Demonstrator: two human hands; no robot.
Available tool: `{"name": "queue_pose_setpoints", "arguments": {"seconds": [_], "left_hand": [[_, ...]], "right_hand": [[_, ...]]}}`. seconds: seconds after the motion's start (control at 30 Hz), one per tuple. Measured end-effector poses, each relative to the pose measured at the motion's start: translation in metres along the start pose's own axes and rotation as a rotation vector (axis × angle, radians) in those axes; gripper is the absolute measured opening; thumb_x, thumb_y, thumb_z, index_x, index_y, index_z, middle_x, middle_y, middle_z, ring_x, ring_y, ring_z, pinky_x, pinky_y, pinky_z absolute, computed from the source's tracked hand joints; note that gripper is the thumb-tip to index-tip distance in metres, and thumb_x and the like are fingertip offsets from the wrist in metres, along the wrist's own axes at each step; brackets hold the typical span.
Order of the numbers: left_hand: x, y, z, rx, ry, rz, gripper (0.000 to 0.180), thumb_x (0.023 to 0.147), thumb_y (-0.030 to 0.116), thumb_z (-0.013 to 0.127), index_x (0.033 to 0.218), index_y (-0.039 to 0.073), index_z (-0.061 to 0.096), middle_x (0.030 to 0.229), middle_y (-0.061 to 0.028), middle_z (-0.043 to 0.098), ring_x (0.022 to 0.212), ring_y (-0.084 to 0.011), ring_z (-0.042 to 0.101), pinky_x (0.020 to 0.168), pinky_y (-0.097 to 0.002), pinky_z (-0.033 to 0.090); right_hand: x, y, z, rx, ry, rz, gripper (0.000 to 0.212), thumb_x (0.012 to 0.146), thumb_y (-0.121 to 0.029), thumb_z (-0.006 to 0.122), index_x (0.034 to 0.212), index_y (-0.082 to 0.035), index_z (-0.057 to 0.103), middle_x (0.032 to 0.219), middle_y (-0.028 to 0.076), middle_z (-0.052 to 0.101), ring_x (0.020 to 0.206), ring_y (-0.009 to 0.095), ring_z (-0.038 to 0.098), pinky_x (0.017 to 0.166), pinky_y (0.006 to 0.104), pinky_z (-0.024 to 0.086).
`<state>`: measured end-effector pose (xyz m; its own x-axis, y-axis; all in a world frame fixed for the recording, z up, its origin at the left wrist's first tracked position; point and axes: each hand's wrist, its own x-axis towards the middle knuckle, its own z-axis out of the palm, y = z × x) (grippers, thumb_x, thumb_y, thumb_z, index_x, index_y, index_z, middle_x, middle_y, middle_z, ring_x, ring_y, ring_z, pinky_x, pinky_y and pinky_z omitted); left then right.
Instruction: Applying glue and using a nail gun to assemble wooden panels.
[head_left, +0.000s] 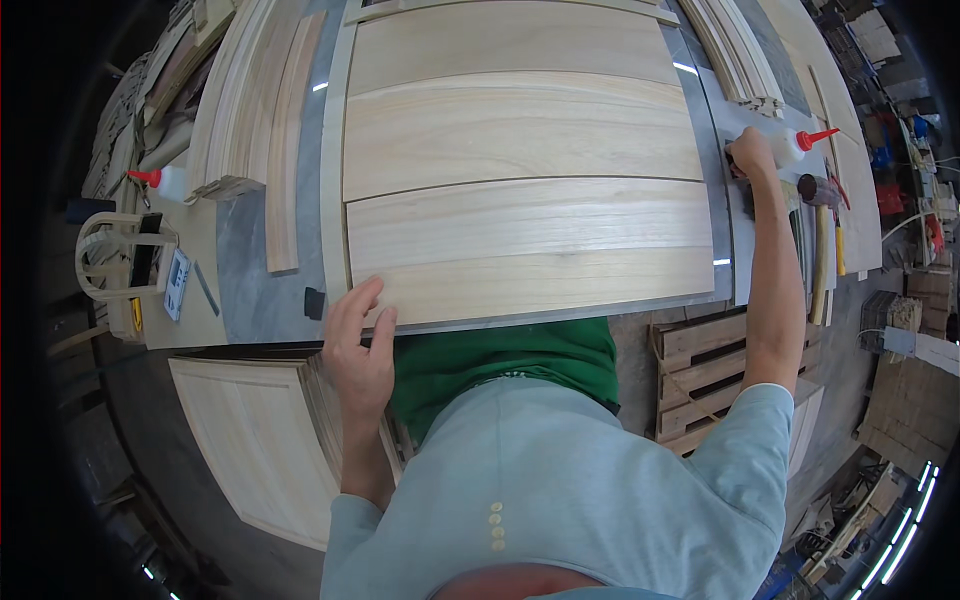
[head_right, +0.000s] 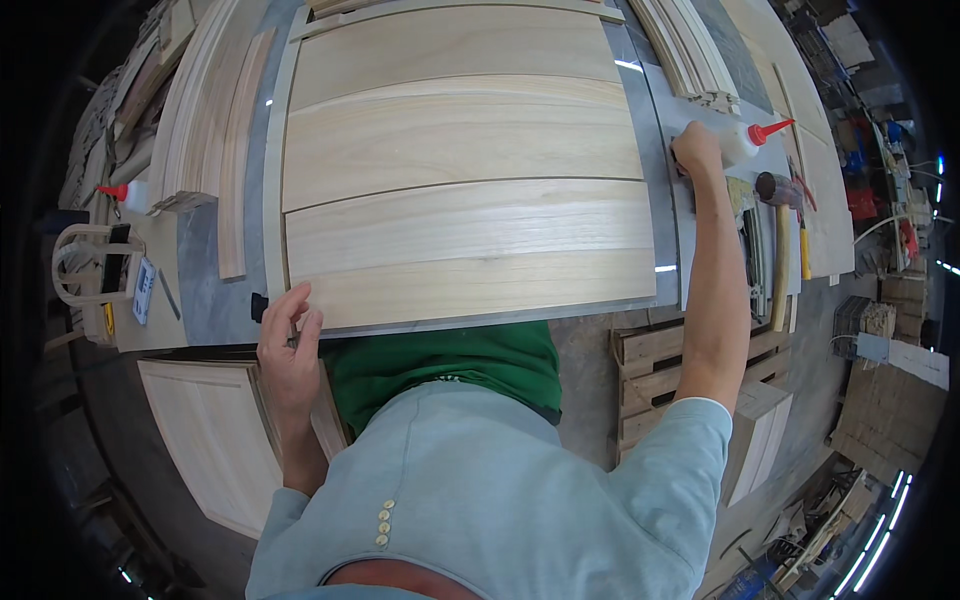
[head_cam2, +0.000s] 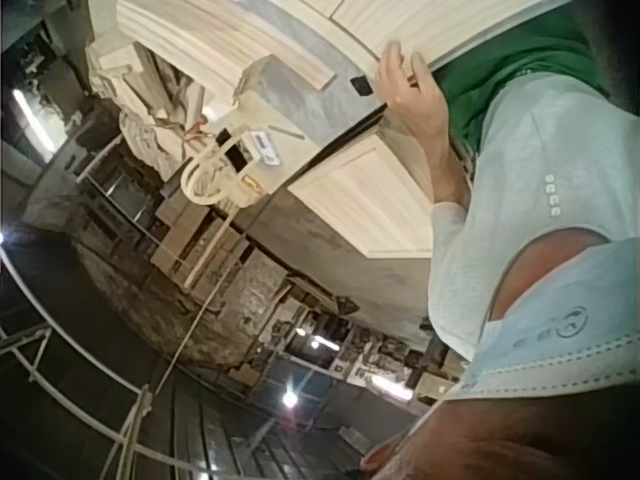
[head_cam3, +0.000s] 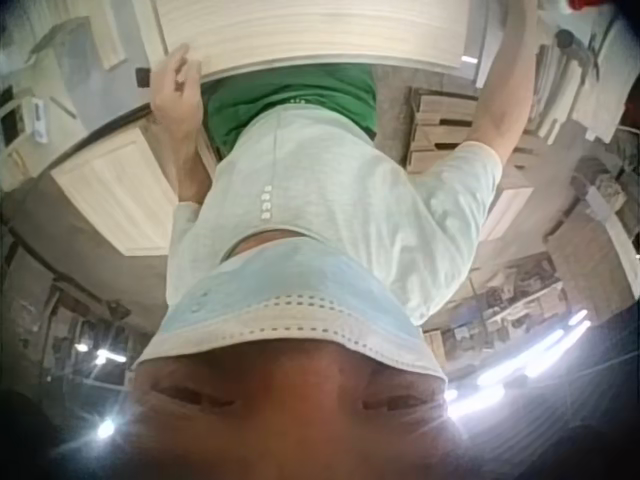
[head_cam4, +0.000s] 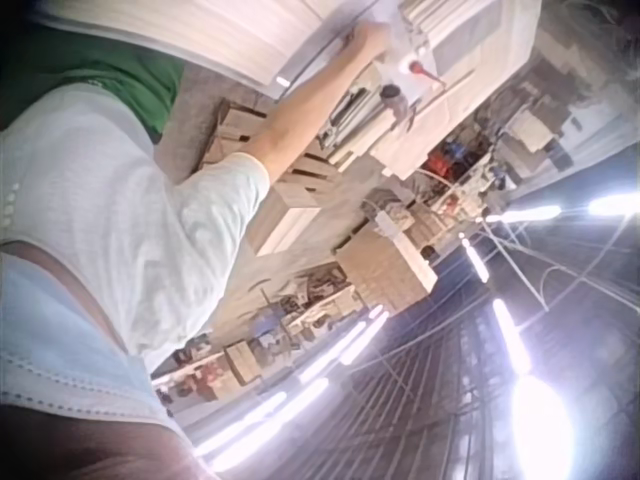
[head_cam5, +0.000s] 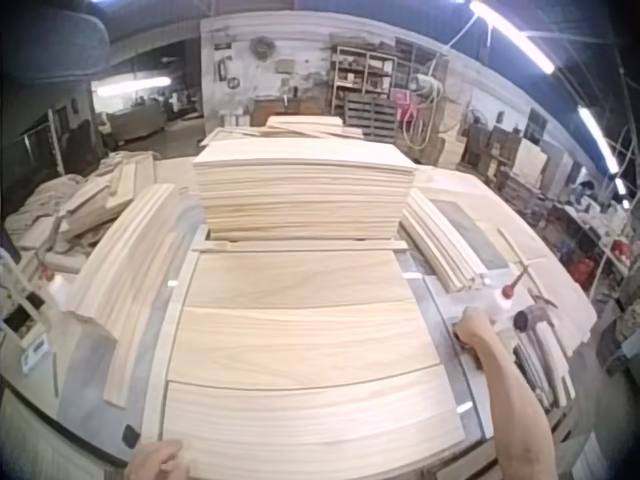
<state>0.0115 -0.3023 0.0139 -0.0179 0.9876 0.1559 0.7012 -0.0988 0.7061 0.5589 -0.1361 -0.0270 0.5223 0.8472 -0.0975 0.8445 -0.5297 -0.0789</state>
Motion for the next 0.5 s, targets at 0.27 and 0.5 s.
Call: {"name": "queue_pose_setpoints", "arguments": {"seconds": [0.27, 0.5], "left_hand": [[0.0, 0.01, 0.007, -0.078, -0.064, 0.037, 0.029, 0.081, 0.001, 0.062, 0.11, 0.001, 0.062, 0.106, -0.0121, 0.063, 0.088, -0.0227, 0.058, 0.08, -0.0315, 0.047], [-0.004, 0.008, 0.009, -0.094, -0.064, 0.023, 0.03, 0.081, 0.001, 0.062, 0.111, 0.002, 0.062, 0.106, -0.0115, 0.063, 0.088, -0.0214, 0.058, 0.081, -0.0312, 0.047]], "right_hand": [[0.006, 0.011, 0.011, -0.089, 0.123, -0.046, 0.028, 0.074, -0.018, 0.066, 0.088, 0.006, 0.063, 0.091, 0.027, 0.065, 0.089, 0.04, 0.063, 0.079, 0.044, 0.05], [0.004, 0.0, 0.009, -0.091, 0.14, -0.031, 0.027, 0.076, -0.017, 0.061, 0.093, 0.004, 0.063, 0.097, 0.026, 0.064, 0.094, 0.04, 0.062, 0.083, 0.0442, 0.049]]}}
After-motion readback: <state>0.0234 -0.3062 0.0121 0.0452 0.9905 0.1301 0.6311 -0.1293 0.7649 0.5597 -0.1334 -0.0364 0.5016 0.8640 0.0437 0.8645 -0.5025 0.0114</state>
